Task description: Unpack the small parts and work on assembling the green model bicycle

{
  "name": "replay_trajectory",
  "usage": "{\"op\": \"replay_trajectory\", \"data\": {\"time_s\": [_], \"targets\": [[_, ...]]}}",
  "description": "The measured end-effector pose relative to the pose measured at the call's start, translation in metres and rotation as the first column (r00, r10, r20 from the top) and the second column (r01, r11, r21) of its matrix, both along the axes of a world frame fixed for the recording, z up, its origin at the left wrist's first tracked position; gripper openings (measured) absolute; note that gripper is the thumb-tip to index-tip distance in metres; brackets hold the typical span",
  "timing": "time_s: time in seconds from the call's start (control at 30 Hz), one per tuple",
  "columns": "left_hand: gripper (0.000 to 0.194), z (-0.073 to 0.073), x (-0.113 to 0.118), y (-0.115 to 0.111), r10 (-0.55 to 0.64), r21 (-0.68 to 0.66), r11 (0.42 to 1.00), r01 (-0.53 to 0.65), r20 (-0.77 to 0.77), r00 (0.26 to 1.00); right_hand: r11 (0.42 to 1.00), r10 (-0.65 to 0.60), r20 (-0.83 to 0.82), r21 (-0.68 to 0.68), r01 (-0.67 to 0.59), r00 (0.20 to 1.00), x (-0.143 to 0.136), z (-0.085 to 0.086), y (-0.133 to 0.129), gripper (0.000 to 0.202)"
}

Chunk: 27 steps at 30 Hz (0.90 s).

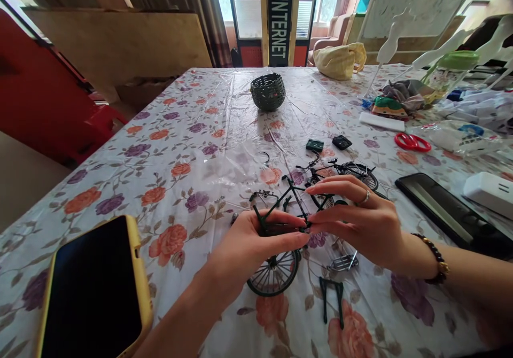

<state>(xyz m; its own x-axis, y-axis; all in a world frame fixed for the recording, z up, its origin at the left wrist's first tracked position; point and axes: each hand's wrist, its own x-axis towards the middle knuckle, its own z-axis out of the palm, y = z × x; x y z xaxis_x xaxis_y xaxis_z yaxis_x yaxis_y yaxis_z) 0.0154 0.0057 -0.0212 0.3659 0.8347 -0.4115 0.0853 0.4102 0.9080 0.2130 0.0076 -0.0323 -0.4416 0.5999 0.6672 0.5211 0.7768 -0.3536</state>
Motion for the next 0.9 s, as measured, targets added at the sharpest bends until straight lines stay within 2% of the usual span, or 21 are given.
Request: {"op": "replay_trajectory", "data": {"time_s": [0.4,0.7,0.9], "targets": [[0.023,0.0002,0.0011,-0.0004,0.003,-0.023,1.0,-0.003,0.009,1.0,0.996,0.021,-0.101,-0.081,-0.03,0.995,0.0028,-0.0033,-0.0005,0.012],[0.021,0.0057,0.0011,-0.0031,-0.016,0.024,1.0,0.016,0.016,1.0,0.999,0.015,-0.026,0.029,-0.014,1.0,0.0021,-0.0017,-0.0006,0.015],[0.017,0.0057,0.0003,-0.0031,-0.038,0.027,0.999,0.037,0.018,0.999,0.998,-0.033,-0.066,-0.046,0.03,0.997,-0.0009,-0.0004,-0.0005,0.012]]}}
